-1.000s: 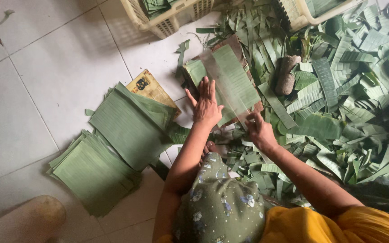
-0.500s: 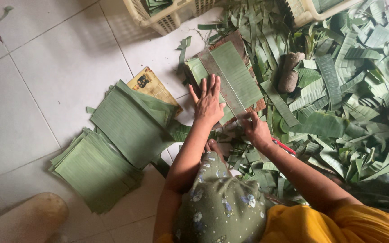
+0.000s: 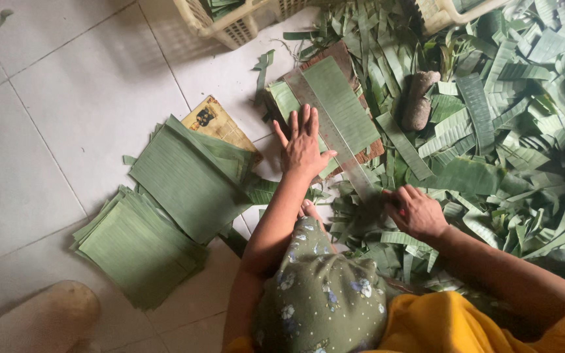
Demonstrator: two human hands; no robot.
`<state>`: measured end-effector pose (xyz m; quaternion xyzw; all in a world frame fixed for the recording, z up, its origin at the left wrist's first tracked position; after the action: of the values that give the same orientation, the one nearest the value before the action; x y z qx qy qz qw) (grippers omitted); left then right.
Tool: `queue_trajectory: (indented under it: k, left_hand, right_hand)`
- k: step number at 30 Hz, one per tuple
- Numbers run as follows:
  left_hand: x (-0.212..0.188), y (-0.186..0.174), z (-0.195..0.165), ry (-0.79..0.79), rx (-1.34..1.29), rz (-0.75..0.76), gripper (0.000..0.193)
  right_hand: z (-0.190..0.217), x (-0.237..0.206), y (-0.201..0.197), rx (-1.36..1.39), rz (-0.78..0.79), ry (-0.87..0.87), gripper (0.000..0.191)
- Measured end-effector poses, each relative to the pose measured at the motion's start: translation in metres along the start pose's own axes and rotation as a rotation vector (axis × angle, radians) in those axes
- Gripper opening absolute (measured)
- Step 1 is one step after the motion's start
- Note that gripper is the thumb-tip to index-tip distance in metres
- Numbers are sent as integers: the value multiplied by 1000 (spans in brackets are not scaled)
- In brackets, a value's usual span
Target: The person sits on the floor and trims banana leaf pieces square with a knife on a small wooden board, using a metal ruler as a guide. They stack the trimmed leaves, place finished stacks into plastic crates, and move scraps aside, repeating the cycle.
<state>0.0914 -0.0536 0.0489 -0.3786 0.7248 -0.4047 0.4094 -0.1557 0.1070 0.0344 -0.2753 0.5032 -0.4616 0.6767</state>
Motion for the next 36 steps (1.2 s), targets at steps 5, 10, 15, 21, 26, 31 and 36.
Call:
queue_trajectory:
  k: [5,10,15,21,26,31,36]
  left_hand:
    - [1,1,0,-9,4,17,118]
    - [1,3,1,-14,-2,22,119]
    - [3,4,-1,-3,30,42,113]
    - [0,2,-6,29,74,59,103]
    - [-1,0,-6,32,63,47,103]
    - [-3,0,-7,40,81,33,102]
    - [-5,1,-8,52,69,9,103]
  right_hand:
    - [-24,-19,18,-65,-1,21,70]
    - [-69,-16,38,11,-7,108,48]
    - [-122,-7,35,200,-101,277,43]
    - [-94,35,-2,617,-300,268,40]
    - [-46,93,-1,1841,-266,473,37]
    - [-17,92,-8,2292,-105,601,51]
    - [15,58,-12,2080,41,605,40]
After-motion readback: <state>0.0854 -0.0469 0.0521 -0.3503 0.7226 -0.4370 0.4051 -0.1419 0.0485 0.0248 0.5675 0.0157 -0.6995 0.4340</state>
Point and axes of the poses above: each hand's wrist, its own x-axis towards the middle knuckle, its own y-axis out of the palm, z = x × y, the point moved 7 cm from there along x, towards the middle knuckle, and after that the axes turned 11 degrees about y, right-handed, at the moved point
